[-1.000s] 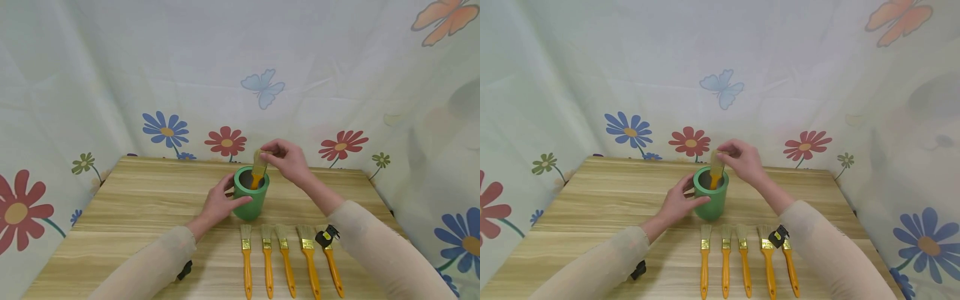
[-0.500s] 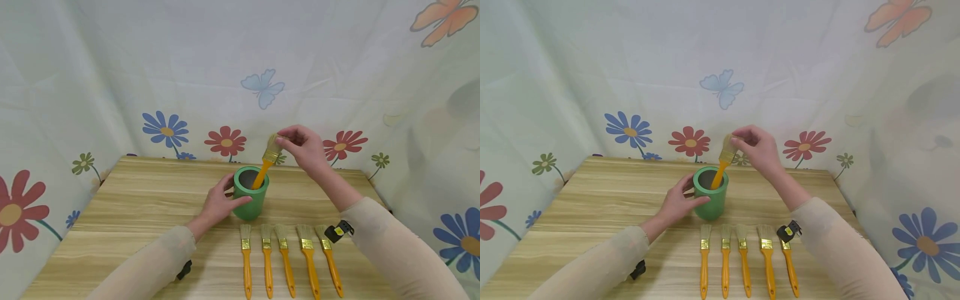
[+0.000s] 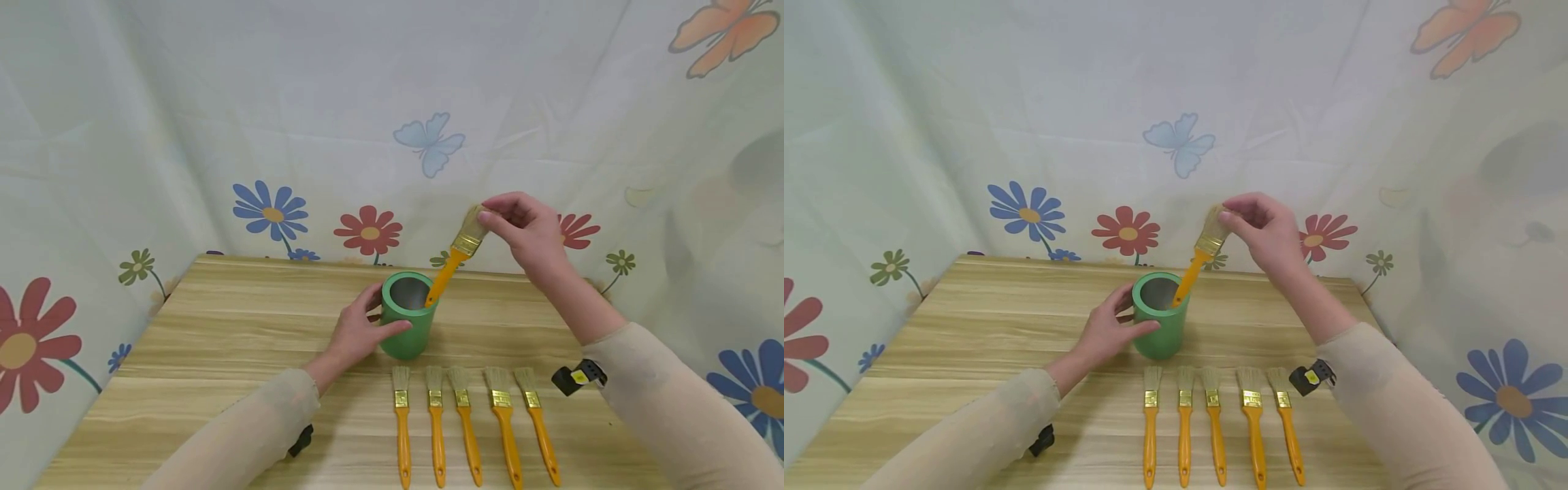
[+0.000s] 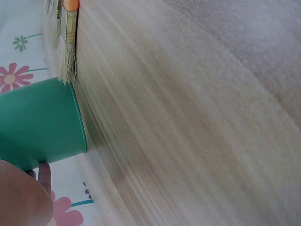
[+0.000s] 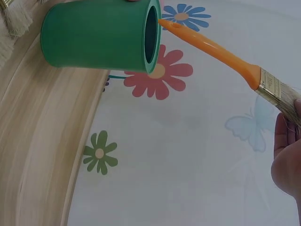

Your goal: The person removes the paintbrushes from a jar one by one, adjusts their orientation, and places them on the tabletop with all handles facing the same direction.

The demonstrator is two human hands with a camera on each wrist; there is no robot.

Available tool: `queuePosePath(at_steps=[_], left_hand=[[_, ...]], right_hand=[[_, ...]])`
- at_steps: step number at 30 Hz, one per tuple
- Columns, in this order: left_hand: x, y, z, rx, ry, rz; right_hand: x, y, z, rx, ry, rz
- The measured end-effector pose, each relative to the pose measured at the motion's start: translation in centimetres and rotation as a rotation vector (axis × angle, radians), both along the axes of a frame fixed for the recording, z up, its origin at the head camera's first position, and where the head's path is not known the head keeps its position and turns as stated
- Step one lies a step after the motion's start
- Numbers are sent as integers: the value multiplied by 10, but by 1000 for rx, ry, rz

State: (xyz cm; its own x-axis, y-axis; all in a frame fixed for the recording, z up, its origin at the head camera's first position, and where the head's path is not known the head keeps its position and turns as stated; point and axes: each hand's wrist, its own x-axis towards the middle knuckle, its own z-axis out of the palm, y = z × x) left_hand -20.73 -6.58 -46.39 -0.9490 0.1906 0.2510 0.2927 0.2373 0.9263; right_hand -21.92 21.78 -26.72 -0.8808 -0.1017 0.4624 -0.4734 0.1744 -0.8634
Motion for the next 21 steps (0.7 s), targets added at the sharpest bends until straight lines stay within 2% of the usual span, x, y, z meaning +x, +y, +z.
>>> queuePosePath(at_steps=[5, 13, 21], left_hand=[[0, 0, -1, -5, -7, 8], [1, 1, 1, -10, -27, 15], [0, 1, 1, -17, -35, 19]], right_hand=[[5, 11, 2, 34, -17, -5], [11, 35, -6, 186, -78, -63], [18, 53, -16, 306, -163, -28]])
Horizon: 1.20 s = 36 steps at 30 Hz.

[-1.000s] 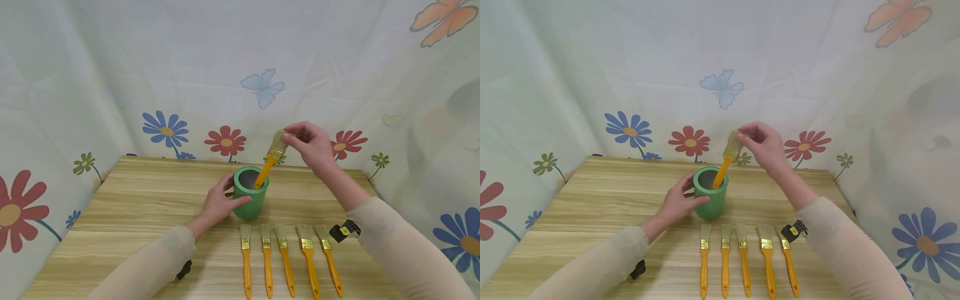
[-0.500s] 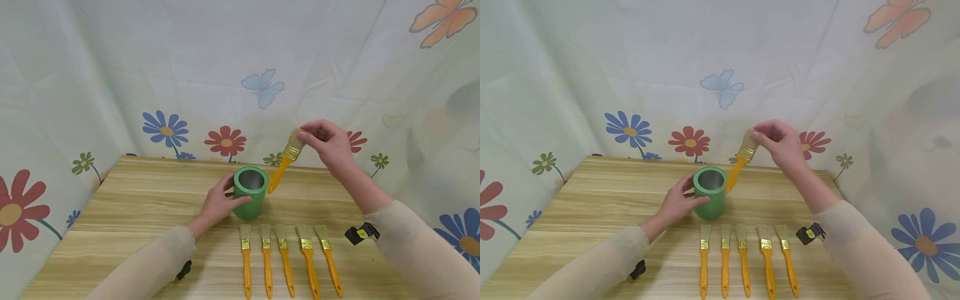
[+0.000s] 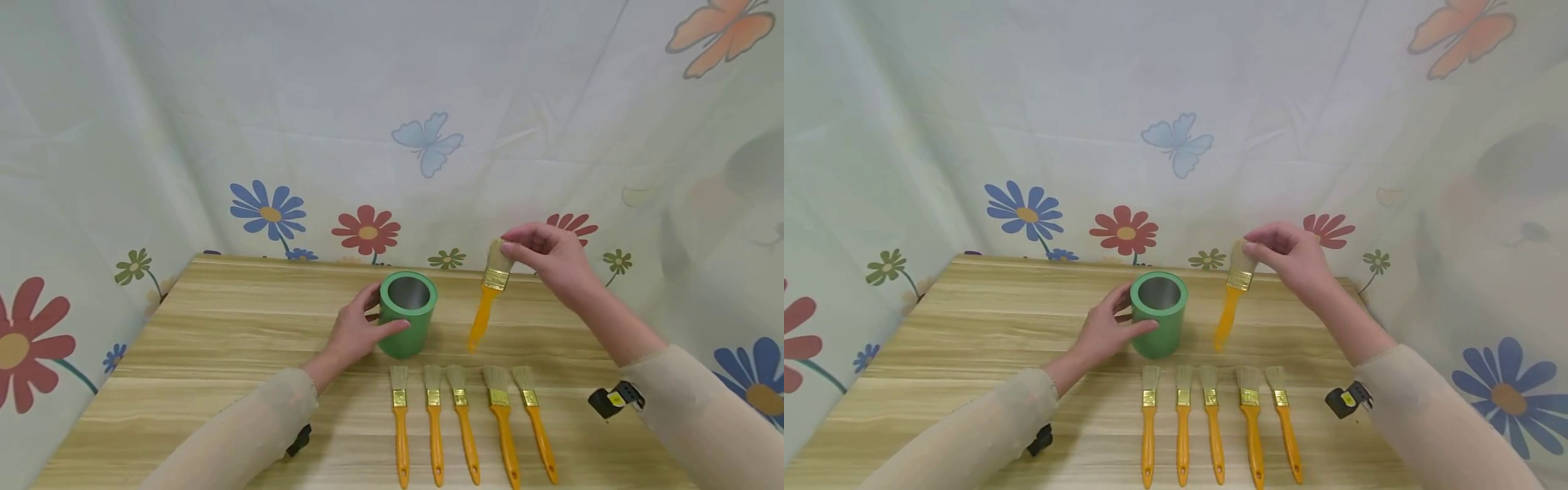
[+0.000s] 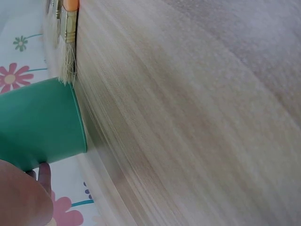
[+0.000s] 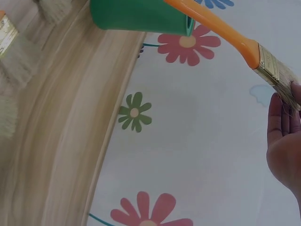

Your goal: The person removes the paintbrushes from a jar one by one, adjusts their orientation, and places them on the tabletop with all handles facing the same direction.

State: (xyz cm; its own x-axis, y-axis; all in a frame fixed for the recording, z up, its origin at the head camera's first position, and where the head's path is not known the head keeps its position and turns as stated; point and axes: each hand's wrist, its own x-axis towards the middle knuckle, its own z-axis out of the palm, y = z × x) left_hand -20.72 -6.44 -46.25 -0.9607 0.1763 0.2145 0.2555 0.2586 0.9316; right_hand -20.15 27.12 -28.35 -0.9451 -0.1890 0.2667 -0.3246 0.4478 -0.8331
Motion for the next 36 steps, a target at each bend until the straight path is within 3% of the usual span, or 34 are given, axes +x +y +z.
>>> queuePosePath(at_steps=[18, 36], left_hand=[[-1, 0, -1, -5, 10, -5], [-2, -2, -3, -3, 10, -8]], right_hand=[[10, 35, -28, 164, -76, 20], [25, 77, -60, 227, -160, 39]])
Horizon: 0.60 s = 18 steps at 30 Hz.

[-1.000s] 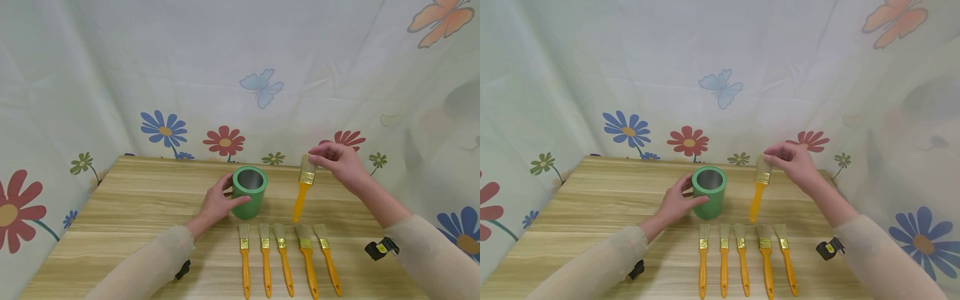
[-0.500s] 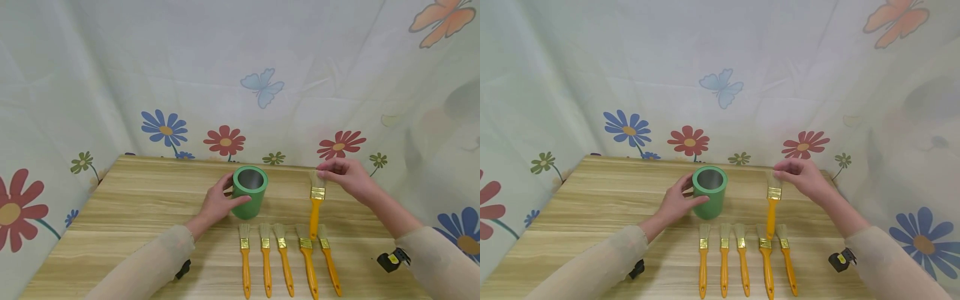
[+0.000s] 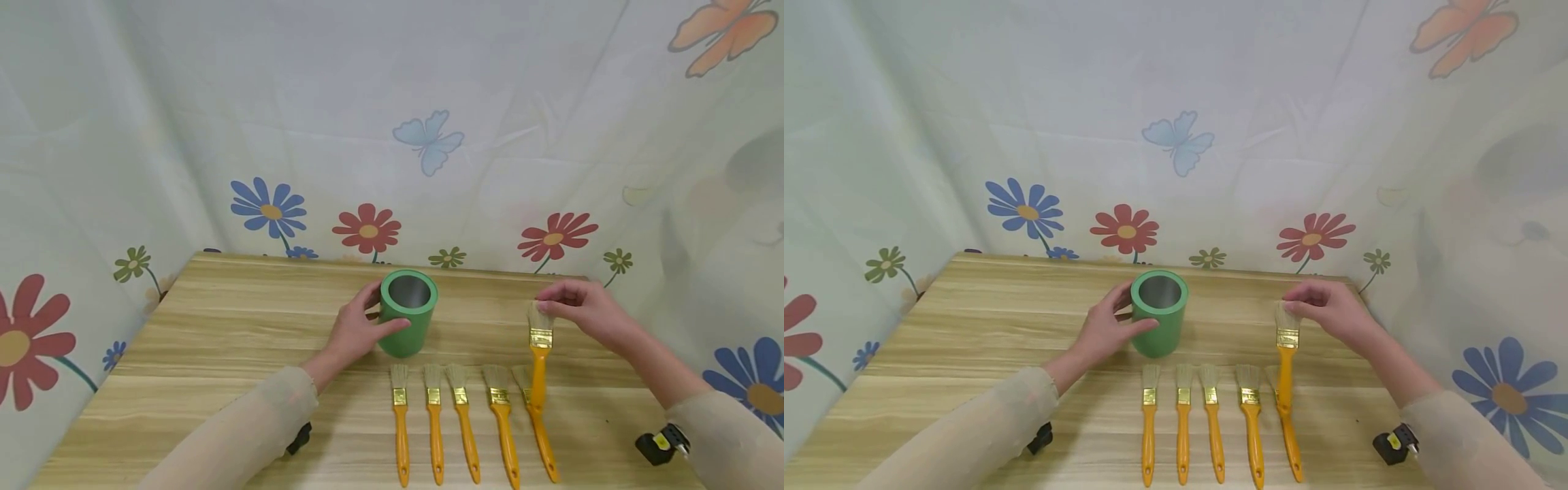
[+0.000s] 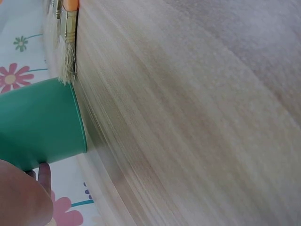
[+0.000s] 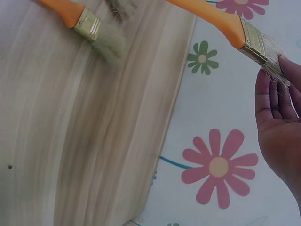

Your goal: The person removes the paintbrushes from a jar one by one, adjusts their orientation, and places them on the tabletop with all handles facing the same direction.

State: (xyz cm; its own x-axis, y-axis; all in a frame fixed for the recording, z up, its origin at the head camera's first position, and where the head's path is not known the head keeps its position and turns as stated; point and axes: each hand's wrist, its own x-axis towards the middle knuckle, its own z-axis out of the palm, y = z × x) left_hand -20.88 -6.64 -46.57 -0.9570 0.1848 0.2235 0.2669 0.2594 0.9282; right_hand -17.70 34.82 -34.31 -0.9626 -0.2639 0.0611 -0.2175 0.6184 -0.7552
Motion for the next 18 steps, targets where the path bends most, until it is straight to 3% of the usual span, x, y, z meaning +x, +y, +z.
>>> queuePosePath(at_steps=[18], left_hand=[[0, 1, -1, 1, -2, -3]], right_hand=[[7, 31, -24, 70, -61, 46]])
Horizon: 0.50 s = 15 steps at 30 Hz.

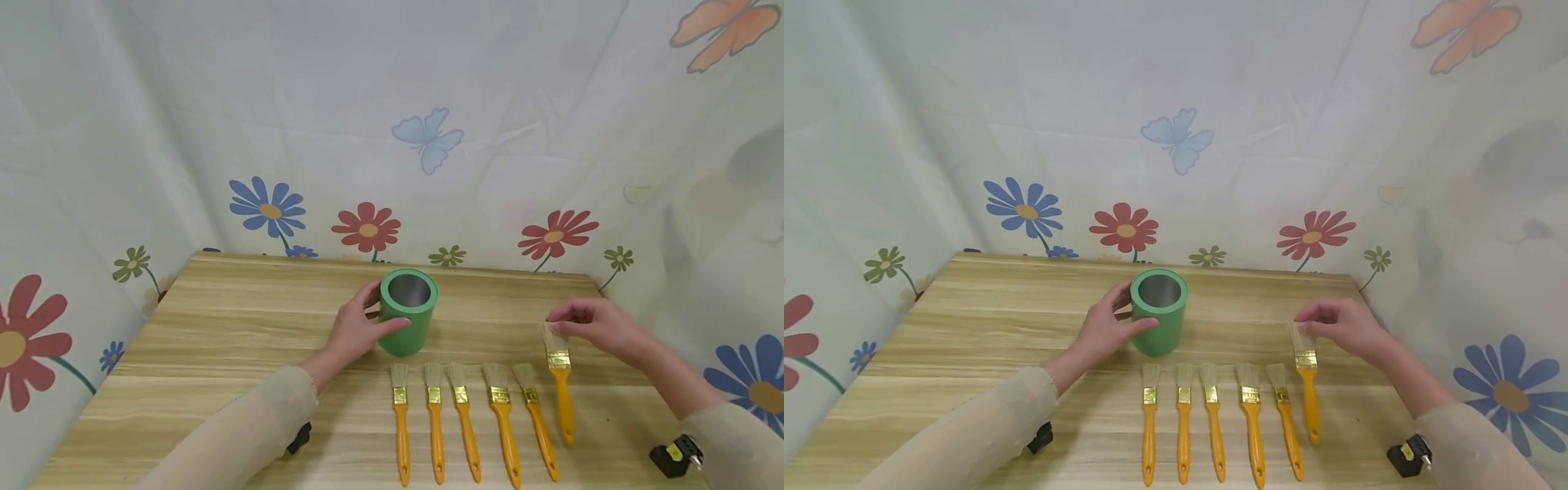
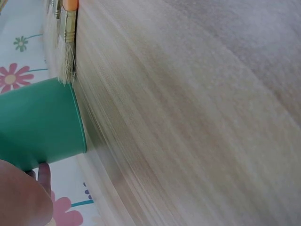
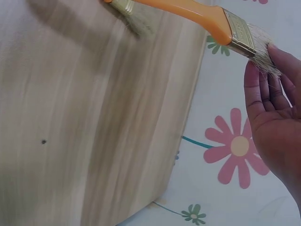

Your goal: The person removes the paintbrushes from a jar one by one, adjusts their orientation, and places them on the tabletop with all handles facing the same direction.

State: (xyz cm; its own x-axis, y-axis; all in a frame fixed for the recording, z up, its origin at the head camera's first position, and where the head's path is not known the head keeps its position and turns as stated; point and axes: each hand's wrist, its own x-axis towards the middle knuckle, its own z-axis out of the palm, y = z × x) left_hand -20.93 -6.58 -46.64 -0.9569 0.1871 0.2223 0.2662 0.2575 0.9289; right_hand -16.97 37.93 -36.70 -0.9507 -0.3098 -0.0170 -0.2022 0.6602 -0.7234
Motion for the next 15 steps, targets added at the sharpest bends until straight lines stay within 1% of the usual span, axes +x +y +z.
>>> queuePosePath(at_steps=[3, 8, 10, 15], left_hand=[[0, 0, 0, 4, 0, 0], [0, -1, 1, 3, 3, -5], [1, -1, 1, 3, 4, -4], [1, -1, 1, -2, 4, 0]], right_hand=[[0, 5, -6, -12, 2, 35], [0, 11, -21, -70, 18, 106], [0, 13, -26, -67, 8, 103], [-1, 16, -37, -25, -57, 67]])
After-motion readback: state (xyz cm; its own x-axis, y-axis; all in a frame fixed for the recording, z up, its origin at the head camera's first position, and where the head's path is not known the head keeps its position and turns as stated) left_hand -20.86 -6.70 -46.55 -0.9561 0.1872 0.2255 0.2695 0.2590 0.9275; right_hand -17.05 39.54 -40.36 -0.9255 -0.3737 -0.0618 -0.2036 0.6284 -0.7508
